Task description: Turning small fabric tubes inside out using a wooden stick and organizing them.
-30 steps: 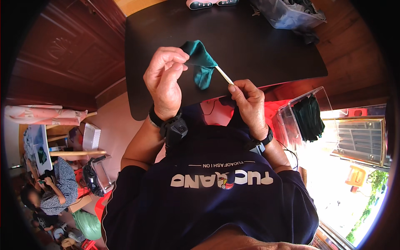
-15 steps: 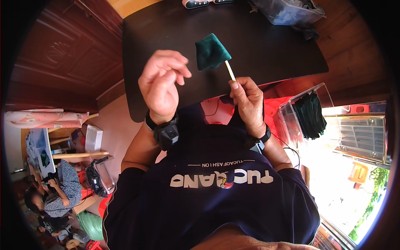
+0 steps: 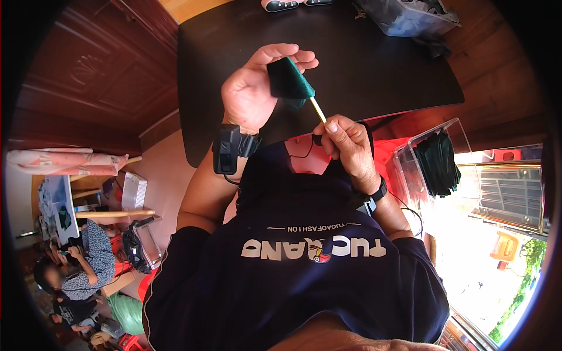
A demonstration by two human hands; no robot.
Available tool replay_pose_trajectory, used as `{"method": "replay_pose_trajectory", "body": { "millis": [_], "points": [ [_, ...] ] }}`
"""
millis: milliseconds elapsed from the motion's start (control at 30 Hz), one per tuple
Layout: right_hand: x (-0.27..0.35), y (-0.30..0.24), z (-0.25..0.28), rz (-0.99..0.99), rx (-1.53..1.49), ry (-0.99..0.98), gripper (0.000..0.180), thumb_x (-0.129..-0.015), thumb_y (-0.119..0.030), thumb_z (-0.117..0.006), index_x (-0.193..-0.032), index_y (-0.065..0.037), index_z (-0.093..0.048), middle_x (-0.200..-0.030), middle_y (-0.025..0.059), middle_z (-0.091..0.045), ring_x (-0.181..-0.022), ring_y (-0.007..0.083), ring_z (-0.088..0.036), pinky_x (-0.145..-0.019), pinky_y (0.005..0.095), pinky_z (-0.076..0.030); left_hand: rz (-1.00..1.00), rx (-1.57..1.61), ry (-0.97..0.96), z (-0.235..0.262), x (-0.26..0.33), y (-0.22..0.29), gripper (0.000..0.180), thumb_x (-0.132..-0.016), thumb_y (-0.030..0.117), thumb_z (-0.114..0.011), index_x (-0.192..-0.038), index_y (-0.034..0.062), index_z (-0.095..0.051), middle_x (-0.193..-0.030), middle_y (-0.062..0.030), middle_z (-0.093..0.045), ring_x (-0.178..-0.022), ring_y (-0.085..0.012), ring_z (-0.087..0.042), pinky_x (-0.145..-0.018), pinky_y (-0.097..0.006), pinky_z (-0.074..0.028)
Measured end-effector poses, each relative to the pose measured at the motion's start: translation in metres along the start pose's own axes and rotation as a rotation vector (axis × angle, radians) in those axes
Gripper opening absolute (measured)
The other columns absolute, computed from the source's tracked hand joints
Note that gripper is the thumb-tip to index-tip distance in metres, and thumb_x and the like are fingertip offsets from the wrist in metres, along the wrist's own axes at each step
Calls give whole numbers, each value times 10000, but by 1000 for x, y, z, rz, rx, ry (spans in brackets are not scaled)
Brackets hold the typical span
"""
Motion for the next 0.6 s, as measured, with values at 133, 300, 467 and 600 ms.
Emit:
{"method": "replay_pose_trajectory", "body": {
  "millis": [133,300,467,600],
  "points": [
    [-5,14,-2,-67,-239,-15,373,-996,-322,-435,-882,-21,-625,-527,-11,-468,-434,43,-362,-421,192,-302,43,105,54,-4,2,-7,468,-808,187,-428,-1211,-40,-495,-1145,-195,-579,-1085,-256,-544,-967,-382,-384],
    [-7,29,-11,-193,-439,-21,349,-1005,-289,-412,-885,-30,-613,-540,6,-486,-378,53,-340,-359,183,-281,97,-59,412,5,4,-15,336,-820,111,-454,-1113,-32,-531,-988,-92,-604,-925,-164,-564,-832,-286,-444],
    [-7,27,-10,-143,-342,-23,314,-995,-290,-447,-899,-42,-614,-559,-19,-476,-424,32,-346,-396,176,-278,74,-185,462,10,10,-11,377,-839,185,-440,-1135,-39,-510,-1003,-93,-600,-905,-165,-578,-846,-289,-453],
    [-4,22,-11,-133,-247,-1,304,-989,-299,-462,-898,-51,-611,-567,-42,-456,-457,16,-333,-416,170,-259,81,-414,411,1,12,-10,259,-849,153,-473,-1023,-19,-559,-865,-26,-579,-788,-96,-525,-727,-246,-420]
  ]
}}
Point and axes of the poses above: each hand's wrist, its own x-axis away from the middle knuckle, its own z-axis out of the back of the hand, y = z × x, the point moved 7 cm from there along -x, towards the middle knuckle
